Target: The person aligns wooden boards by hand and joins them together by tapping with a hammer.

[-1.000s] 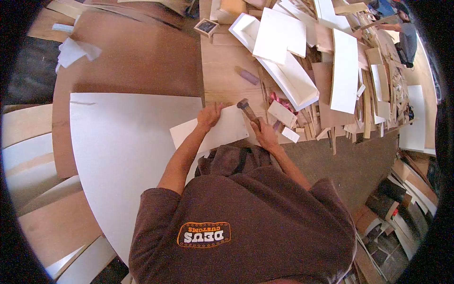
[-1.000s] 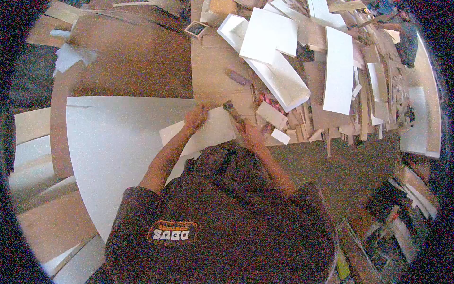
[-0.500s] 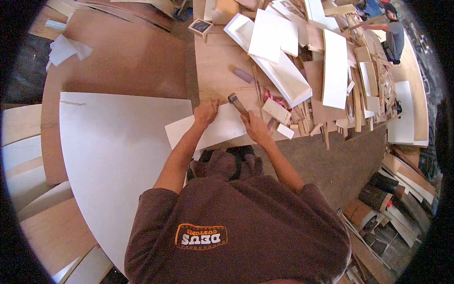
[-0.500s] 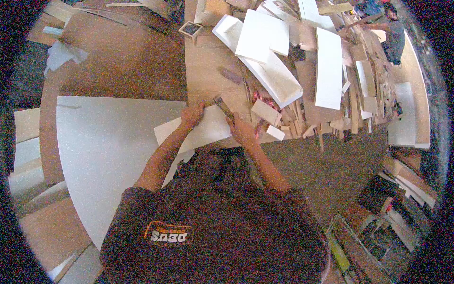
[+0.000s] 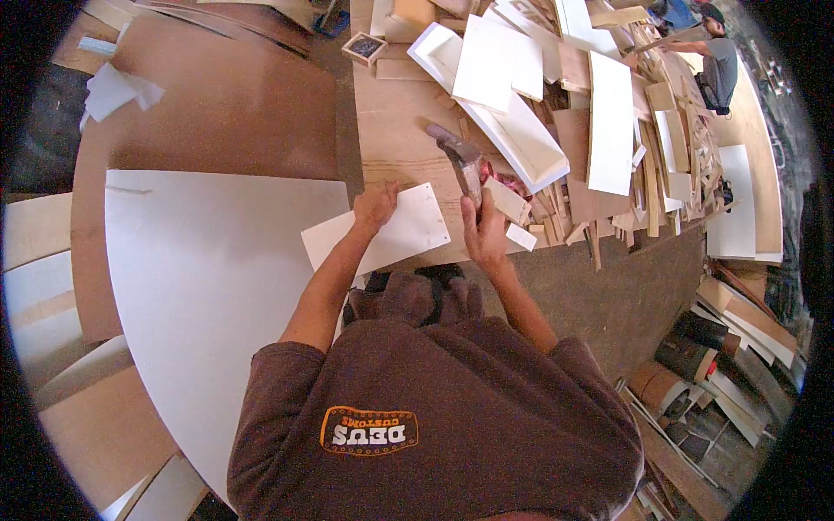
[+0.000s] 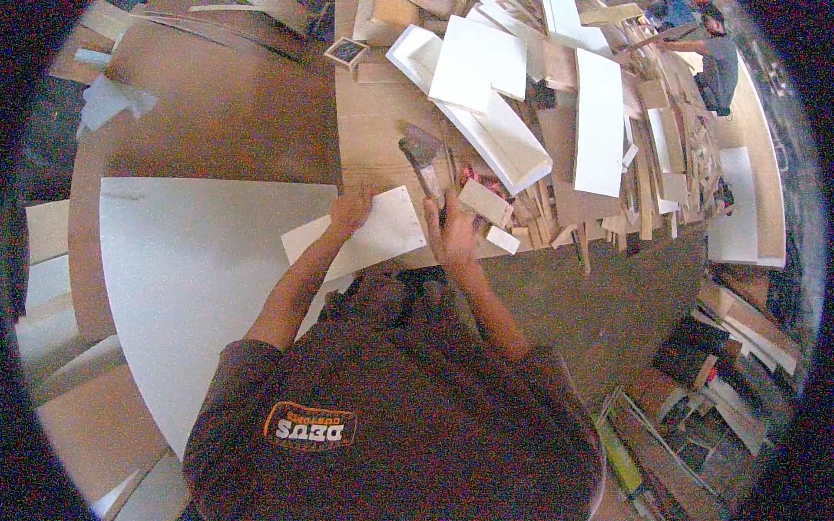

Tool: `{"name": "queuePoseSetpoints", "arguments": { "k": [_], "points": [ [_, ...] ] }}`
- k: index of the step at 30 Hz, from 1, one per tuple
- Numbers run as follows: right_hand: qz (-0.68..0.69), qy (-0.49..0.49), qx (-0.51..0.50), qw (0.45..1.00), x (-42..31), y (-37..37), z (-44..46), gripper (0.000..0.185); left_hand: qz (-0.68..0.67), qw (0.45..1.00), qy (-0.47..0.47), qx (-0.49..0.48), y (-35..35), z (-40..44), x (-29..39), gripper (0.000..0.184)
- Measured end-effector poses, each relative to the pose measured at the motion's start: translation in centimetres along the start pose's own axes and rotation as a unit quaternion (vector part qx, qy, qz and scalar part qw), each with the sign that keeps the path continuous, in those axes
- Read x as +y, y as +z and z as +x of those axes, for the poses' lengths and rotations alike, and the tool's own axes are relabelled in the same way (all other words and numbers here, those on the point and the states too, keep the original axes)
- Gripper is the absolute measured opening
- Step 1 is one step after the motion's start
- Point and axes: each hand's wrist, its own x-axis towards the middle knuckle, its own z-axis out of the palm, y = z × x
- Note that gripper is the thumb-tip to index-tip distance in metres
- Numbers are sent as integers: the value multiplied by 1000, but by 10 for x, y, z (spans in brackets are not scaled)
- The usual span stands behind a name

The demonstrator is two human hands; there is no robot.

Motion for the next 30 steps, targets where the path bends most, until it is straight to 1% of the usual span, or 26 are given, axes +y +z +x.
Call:
{"name": "queuePoseSetpoints", "arguments": {
  "k": [2,4,5,7,8,10,11,12,14,16,17,19,23,25,26,28,29,30],
  "points": [
    [9,-8,4,1000,3,3,-6,37,-2,1000,-2,7,-4,-3,1,59],
    [-9,16,-29,999,26,17,-10,37,-24,1000,2,19,-8,-4,3,60],
    [-9,16,-27,999,38,23,-14,37,-23,1000,4,20,-9,-4,3,60],
    [-54,-27,-42,997,60,28,-25,38,-5,1000,-4,11,-4,-2,1,60],
    [-55,-27,-41,997,65,24,-29,38,-6,1000,-2,12,-2,-1,-2,60],
    [-53,68,-152,985,65,16,-40,43,15,998,55,31,11,1,-18,60],
    [-54,70,-150,985,64,14,-47,43,14,998,57,30,18,2,-29,60],
    [-47,56,-133,988,63,13,-53,43,1,998,15,69,31,5,-42,61],
    [-41,43,-113,992,62,12,-61,42,-13,994,-24,106,32,6,-50,62],
    [-11,106,-144,984,62,15,-67,41,-12,995,-69,74,14,1,-46,63],
    [-12,107,-143,984,62,17,-70,41,-12,994,-84,63,7,-1,-45,64],
    [-20,76,-137,987,63,21,-75,40,-12,988,-122,88,2,-3,-39,62],
    [-37,53,-125,990,53,27,-75,37,-9,987,-136,88,-10,-7,-30,60],
    [-67,88,-126,986,22,10,-71,37,-25,987,-128,95,-14,-10,-28,59],
    [-67,90,-126,986,10,3,-71,37,-25,987,-127,93,-13,-10,-29,59],
    [18,126,-90,988,-6,-7,-69,37,-30,988,-131,79,-10,-6,-30,58],
    [18,126,-89,988,0,-2,-73,37,-30,988,-130,80,-8,-5,-31,58],
    [40,77,-15,996,12,8,-79,39,-24,988,-132,75,-9,-4,-32,58]
  ]
}}
